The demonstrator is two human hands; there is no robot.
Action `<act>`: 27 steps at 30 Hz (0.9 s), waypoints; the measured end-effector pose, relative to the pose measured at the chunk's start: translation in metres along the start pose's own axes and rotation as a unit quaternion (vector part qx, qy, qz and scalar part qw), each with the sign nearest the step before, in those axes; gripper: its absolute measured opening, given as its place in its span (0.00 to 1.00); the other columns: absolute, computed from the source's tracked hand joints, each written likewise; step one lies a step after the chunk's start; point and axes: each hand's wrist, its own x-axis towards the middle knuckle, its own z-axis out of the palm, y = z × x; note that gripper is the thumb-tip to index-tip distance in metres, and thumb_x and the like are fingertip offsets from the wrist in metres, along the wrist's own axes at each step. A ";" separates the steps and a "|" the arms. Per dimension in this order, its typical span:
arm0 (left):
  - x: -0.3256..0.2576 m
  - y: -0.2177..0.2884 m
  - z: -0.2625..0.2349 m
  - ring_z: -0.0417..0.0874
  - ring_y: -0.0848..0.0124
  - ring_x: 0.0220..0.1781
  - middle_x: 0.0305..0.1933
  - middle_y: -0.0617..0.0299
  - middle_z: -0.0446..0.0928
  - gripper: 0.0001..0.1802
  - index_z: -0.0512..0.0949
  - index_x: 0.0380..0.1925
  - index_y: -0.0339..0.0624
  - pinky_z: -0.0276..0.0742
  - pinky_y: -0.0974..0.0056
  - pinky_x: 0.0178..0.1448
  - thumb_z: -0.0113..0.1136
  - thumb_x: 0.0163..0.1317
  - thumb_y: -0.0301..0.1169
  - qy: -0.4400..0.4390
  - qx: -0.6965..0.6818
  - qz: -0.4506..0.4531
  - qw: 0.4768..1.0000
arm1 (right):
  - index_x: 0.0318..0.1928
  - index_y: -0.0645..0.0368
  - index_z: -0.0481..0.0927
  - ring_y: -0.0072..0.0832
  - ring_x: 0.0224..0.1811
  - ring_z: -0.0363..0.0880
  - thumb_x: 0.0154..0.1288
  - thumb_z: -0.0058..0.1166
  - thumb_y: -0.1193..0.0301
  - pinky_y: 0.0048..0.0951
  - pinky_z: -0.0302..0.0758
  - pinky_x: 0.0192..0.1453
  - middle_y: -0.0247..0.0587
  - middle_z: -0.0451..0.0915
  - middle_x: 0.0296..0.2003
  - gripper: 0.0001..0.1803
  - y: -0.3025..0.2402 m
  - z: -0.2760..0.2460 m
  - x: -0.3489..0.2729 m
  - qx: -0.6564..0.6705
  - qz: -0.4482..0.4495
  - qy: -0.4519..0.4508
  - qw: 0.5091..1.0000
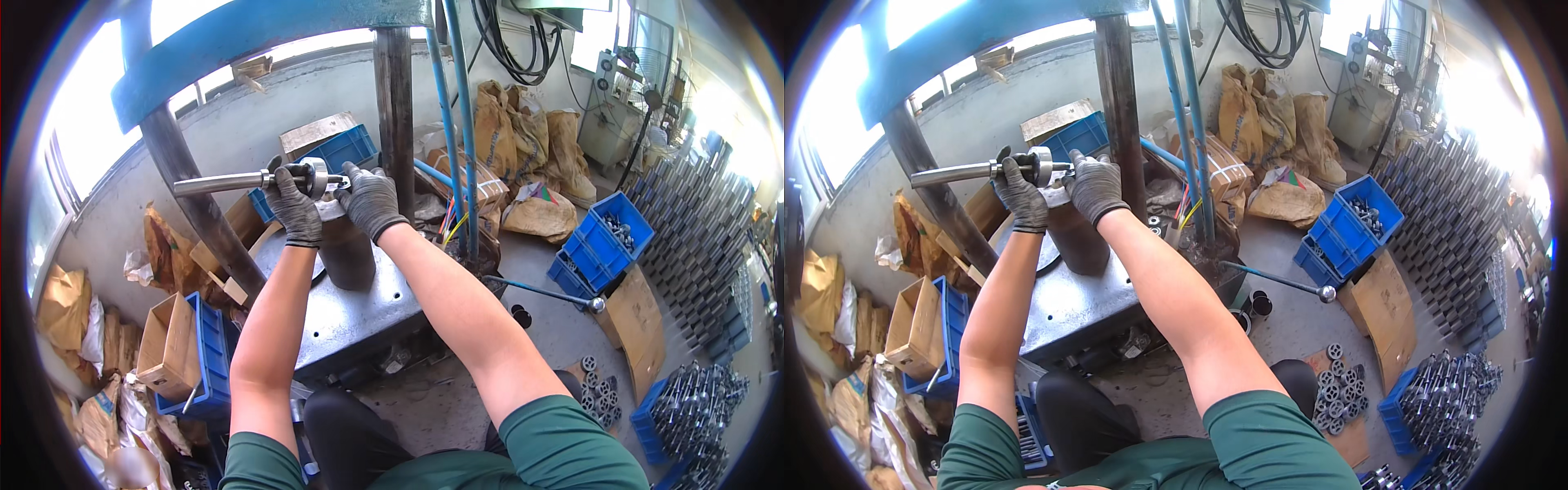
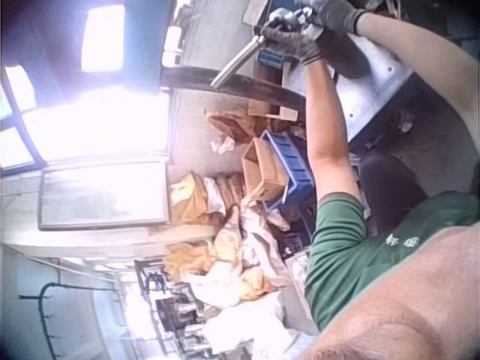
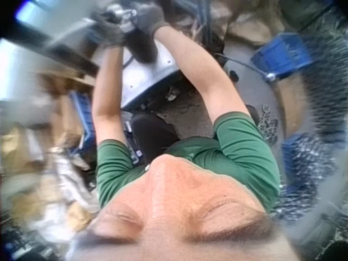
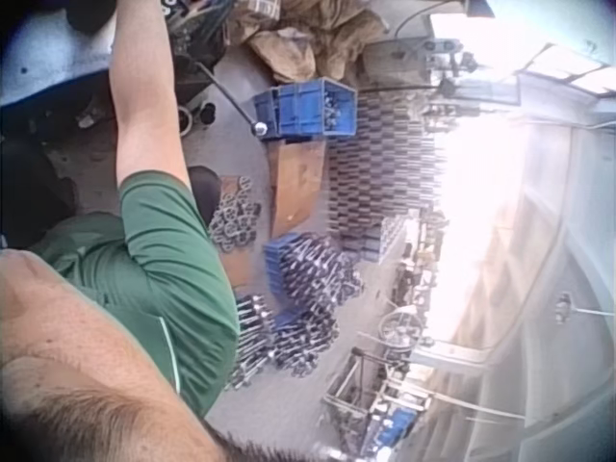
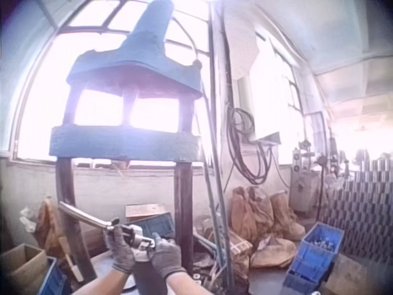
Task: Operating a hydraulic press machine to assemble metal axles and gear components in a manufacturing setting.
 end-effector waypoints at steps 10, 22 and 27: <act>0.016 -0.002 0.004 0.81 0.77 0.38 0.36 0.67 0.77 0.14 0.77 0.55 0.40 0.85 0.68 0.44 0.60 0.77 0.36 -0.042 0.033 -0.040 0.998 | 0.55 0.53 0.84 0.48 0.50 0.84 0.66 0.62 0.58 0.49 0.78 0.54 0.45 0.88 0.44 0.21 0.000 0.001 0.002 -0.018 -0.008 -0.010 1.000; 0.043 0.020 0.056 0.76 0.76 0.26 0.27 0.66 0.73 0.06 0.72 0.41 0.40 0.77 0.66 0.30 0.53 0.80 0.31 -0.094 0.240 -0.132 0.957 | 0.37 0.59 0.81 0.46 0.46 0.80 0.60 0.63 0.67 0.45 0.79 0.53 0.46 0.80 0.39 0.10 0.046 -0.199 -0.104 -0.109 -0.292 -0.176 0.934; 0.039 0.022 0.071 0.76 0.75 0.26 0.27 0.64 0.74 0.08 0.72 0.42 0.37 0.77 0.64 0.31 0.52 0.80 0.31 -0.079 0.289 -0.115 0.947 | 0.32 0.56 0.83 0.45 0.46 0.82 0.58 0.63 0.63 0.48 0.79 0.51 0.45 0.82 0.37 0.10 0.081 -0.324 -0.163 -0.250 -0.179 -0.340 0.889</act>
